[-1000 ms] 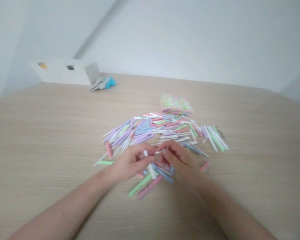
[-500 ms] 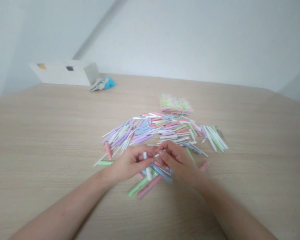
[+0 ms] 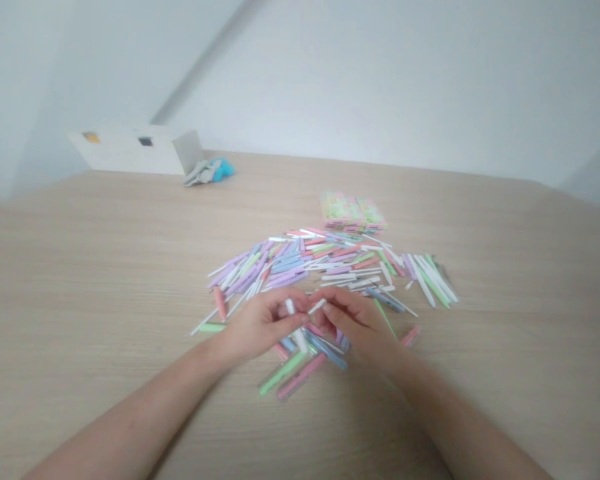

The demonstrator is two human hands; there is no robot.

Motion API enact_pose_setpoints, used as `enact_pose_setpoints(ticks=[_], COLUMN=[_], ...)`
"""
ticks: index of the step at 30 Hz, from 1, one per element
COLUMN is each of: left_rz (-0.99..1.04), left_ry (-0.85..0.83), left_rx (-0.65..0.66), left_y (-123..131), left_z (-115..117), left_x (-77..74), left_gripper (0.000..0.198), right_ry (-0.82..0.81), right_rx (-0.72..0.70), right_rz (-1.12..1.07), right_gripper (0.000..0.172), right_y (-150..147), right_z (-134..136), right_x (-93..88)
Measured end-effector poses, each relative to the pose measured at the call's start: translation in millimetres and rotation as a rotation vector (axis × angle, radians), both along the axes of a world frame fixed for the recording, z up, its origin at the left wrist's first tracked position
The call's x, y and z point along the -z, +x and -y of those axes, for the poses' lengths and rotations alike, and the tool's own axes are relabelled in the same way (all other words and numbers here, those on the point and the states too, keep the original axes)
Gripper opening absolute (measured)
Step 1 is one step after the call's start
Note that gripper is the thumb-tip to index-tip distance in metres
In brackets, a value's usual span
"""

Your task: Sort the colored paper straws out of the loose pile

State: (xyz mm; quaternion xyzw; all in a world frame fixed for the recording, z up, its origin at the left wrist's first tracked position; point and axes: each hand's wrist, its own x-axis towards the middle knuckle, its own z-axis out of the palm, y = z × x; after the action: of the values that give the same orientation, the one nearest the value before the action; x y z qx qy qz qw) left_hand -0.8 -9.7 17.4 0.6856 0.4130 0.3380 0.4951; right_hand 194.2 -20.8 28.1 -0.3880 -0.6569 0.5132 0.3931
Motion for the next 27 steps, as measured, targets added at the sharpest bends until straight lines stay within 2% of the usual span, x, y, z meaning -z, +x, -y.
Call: enact_pose_setpoints(ticks=[6, 11, 13, 17, 20, 24, 27], left_rz=[0.054, 0.284, 0.297, 0.312, 0.349, 0.428, 0.397], left_ry=[-0.086, -0.184, -0.207, -0.2, -0.197, -0.174, -0.115], left_rx=[0.012, 0.068, 0.066, 0.051, 0.098, 0.134, 0.072], left_y=[1.1, 5.4, 6.2, 5.5, 4.8, 5.6, 7.2], left_z=[-0.4, -0.6, -0.2, -0.5, -2.8, -5.2, -7.0], left_x=[-0.4, -3.9, -4.9, -3.6, 0.3, 4.5, 7.5], left_gripper=[0.024, 0.032, 0.032, 0.031, 0.029, 0.031, 0.035], right_ry=[0.115, 0.069, 0.042, -0.042, -0.083, -0.047, 0.008], right_rx=[0.058, 0.061, 0.057, 0.035, 0.014, 0.058, 0.108], right_rz=[0.092, 0.103, 0.104, 0.035, -0.015, 0.043, 0.073], right_gripper=[0.02, 0.018, 0.017, 0.015, 0.017, 0.017, 0.015], right_y=[-3.0, -6.3, -7.0, -7.3, -7.7, -9.7, -6.0], right_z=[0.3, 1.3, 1.5, 0.9, -0.1, -0.4, -1.4], right_x=[0.1, 1.0, 0.9, 2.7, 3.6, 1.7, 6.7])
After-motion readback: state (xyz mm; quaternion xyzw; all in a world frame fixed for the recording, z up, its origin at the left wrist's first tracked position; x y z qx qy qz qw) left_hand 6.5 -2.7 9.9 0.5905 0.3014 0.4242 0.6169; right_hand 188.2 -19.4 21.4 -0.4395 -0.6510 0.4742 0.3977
